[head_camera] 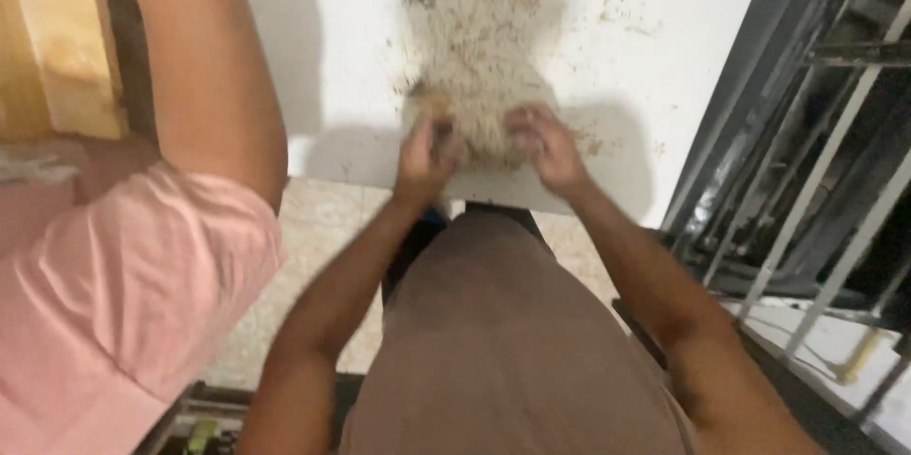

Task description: Kneading a ball of dough on a floured work surface using both hands.

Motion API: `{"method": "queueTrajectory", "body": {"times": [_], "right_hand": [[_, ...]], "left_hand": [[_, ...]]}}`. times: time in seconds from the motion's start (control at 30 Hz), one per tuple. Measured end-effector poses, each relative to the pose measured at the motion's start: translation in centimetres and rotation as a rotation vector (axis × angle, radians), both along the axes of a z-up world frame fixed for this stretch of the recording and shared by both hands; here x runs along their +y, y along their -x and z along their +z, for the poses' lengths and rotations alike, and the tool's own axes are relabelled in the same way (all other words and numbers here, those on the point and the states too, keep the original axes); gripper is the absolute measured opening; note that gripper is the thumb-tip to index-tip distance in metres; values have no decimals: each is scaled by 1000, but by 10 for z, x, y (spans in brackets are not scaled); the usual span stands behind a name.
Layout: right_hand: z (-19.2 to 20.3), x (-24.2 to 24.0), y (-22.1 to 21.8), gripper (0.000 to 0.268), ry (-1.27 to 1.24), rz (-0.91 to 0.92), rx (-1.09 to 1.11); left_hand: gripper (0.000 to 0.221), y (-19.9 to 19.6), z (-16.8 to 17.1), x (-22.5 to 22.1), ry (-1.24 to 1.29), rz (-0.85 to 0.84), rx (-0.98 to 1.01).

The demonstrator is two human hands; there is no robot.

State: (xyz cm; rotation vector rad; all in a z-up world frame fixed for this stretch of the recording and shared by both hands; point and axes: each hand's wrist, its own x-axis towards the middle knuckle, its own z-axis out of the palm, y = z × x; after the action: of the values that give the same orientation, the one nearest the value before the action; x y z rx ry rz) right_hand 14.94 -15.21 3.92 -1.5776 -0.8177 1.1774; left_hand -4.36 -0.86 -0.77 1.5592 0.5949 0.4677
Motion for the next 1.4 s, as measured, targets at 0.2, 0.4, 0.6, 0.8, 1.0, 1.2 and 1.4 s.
{"method": "queueTrajectory", "body": {"times": [0.2,0.4,0.6,0.8,1.0,1.2,1.4], "right_hand": [[-119,-29,66,63,-221,-181,-1119],[-65,125,-26,45,4,-224,-1271],[-23,122,-71,65,167,267,-585],[19,-29,-23,34,-62,261,-243],[-64,-28,46,103,-139,-189,-699],[-103,109,-35,50,-102,-298,-1415],[-94,131,-70,56,245,118,-1097]], "left_hand": [[55,-6,-64,-61,-1125,279,125],[31,-92,-32,60,-1349,403,143],[53,-83,16,82,-307,-89,491],[33,41,-9,-18,-295,-207,169],[61,1,-54,-76,-977,119,225],[35,-105,-41,57,-1451,515,138],[52,-109,-36,71,-688,-16,734]]}}
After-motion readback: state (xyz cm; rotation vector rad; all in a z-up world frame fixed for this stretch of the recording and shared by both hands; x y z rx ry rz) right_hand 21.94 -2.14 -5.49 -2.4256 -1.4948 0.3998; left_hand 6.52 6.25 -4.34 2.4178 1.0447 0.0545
